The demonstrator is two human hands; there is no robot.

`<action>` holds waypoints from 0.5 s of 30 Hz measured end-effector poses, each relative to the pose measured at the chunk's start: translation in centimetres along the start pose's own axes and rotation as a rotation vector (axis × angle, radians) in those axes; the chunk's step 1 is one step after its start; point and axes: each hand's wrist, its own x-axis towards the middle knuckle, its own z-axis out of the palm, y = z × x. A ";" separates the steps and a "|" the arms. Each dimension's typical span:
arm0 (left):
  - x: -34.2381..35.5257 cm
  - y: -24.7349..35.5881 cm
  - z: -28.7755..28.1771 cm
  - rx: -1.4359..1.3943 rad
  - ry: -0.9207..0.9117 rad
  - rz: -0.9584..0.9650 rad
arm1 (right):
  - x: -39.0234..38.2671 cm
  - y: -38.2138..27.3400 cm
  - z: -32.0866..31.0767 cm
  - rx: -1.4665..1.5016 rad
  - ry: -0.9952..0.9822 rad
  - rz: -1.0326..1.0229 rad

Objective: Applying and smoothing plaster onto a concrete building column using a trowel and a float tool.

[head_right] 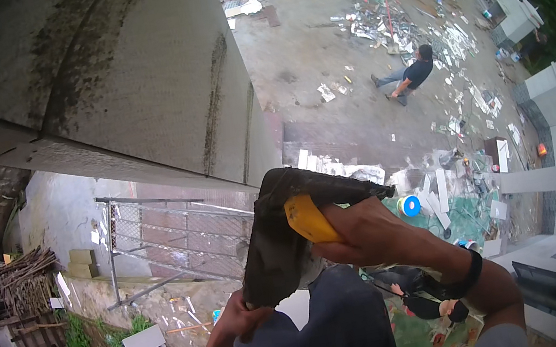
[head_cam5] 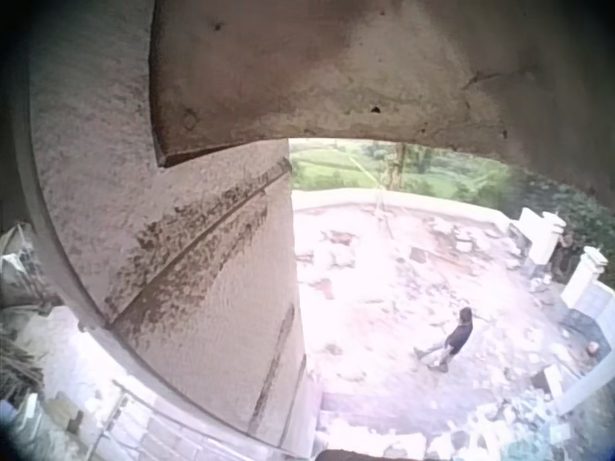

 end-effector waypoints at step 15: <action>-5.6 -7.6 -1.4 -0.158 0.268 0.013 | 9.4 -7.6 0.3 0.459 0.624 -0.863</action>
